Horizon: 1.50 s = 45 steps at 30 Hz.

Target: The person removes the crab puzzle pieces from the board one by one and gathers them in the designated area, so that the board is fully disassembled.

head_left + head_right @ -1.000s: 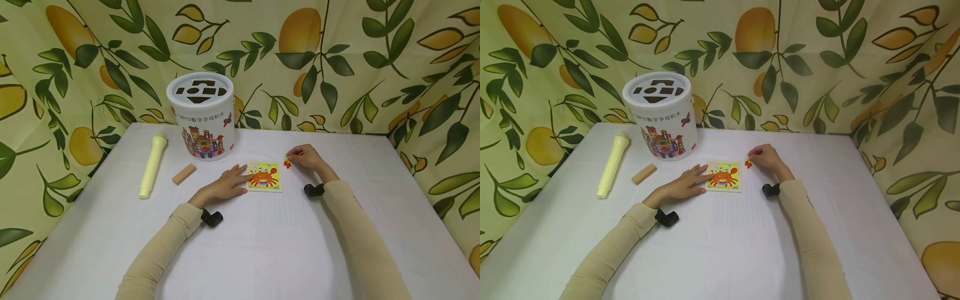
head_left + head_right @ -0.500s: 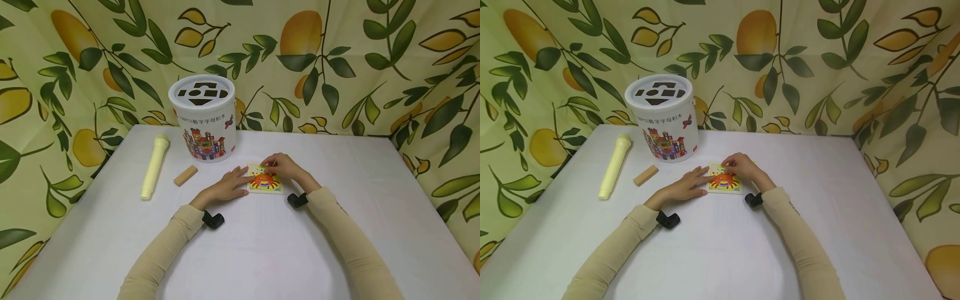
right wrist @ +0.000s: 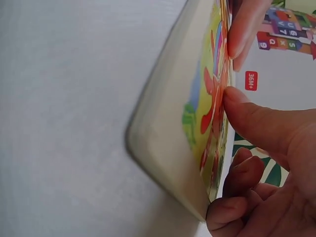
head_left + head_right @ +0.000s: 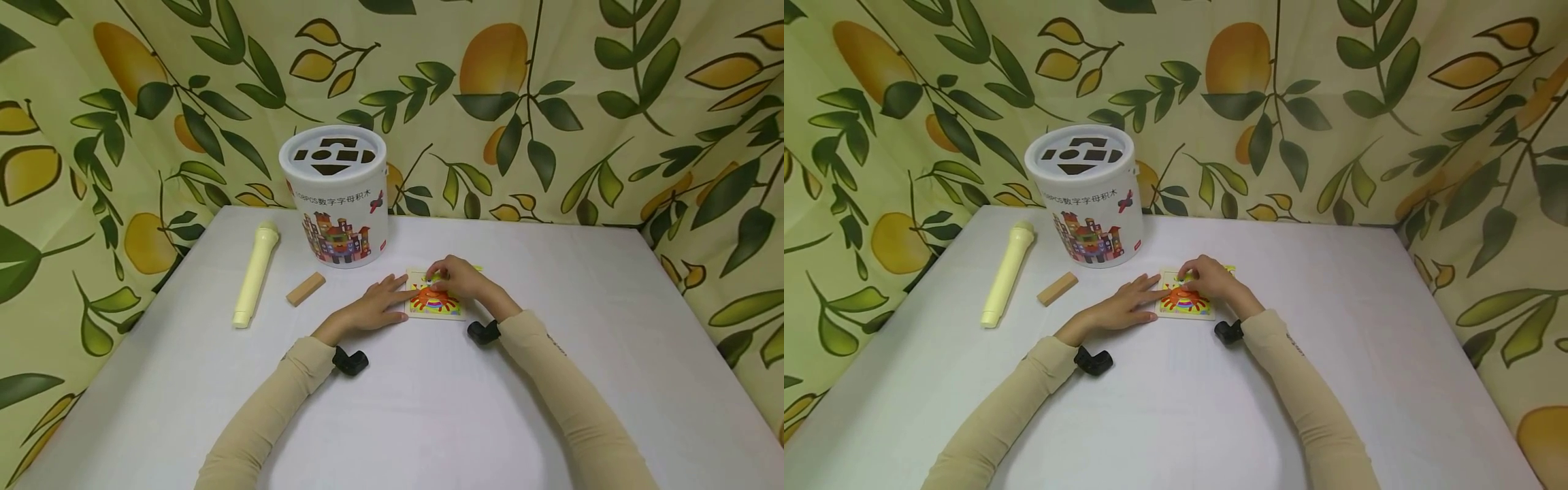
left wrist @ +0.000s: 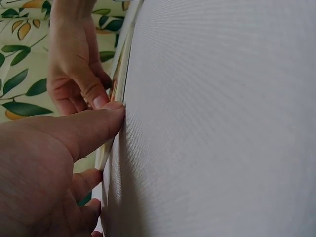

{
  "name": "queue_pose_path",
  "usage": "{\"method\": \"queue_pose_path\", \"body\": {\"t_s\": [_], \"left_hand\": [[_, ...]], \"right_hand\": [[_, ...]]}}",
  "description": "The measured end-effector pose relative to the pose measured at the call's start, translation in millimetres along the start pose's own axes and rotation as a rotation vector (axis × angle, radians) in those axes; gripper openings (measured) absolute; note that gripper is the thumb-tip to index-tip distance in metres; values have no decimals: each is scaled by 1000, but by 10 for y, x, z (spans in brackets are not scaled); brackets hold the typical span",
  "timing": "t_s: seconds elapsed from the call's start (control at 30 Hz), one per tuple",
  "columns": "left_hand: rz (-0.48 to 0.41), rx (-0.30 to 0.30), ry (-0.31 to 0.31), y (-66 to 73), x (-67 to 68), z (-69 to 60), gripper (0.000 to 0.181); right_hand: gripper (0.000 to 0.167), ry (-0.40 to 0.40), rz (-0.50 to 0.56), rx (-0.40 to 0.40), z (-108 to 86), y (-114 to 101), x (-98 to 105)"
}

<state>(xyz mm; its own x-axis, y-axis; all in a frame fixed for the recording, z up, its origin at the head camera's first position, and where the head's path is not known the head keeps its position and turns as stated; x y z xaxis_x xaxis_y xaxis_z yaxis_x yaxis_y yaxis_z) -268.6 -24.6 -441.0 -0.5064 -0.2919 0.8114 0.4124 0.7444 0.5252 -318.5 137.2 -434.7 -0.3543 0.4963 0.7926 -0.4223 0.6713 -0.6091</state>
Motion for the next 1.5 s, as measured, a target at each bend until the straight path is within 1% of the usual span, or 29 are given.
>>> {"method": "queue_pose_path", "body": {"t_s": [0.2, 0.3, 0.53, 0.63, 0.73, 0.83, 0.93, 1.07, 1.17, 1.5], "left_hand": [[-5, 11, -7, -6, -14, -10, 52], [8, 10, -9, -3, -12, -7, 52], [15, -9, 11, 15, 36, 4, 52], [18, -11, 10, 14, 43, 4, 52], [17, -8, 5, 13, 42, 6, 52], [17, 0, 3, 10, 43, 12, 52], [16, 7, 2, 5, 41, 18, 52], [9, 8, 2, 3, 34, 20, 52], [7, 9, 3, 3, 26, 19, 52], [23, 5, 2, -1, -3, 10, 52]], "right_hand": [[24, -15, -17, -26, -30, -9, -16], [22, -11, -18, -40, -42, -2, -5], [12, 9, -3, 1, -24, -6, 28], [16, 5, -7, -10, -16, 7, 28], [23, 0, -13, -22, -16, 14, 31], [30, -9, -25, -8, -13, 3, 35], [33, -26, -43, 28, -1, -11, 21], [30, -45, -46, 80, 6, -37, -1], [27, -42, -48, 97, 0, -53, -4], [27, -19, -40, 57, -22, -41, -21]]}}
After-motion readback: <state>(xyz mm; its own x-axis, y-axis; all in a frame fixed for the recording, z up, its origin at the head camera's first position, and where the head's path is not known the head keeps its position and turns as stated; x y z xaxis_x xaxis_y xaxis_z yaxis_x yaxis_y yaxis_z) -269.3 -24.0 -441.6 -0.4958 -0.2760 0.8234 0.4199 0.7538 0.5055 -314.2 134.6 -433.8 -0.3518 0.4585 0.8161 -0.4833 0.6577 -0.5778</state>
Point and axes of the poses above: each hand's wrist, its own z-axis towards the middle knuckle, its own x-axis out of the back of the hand, y = z × x, the point moved 6 cm from there along z, towards the middle knuckle, and after that the axes turned 12 degrees about x, right-handed, at the moved point
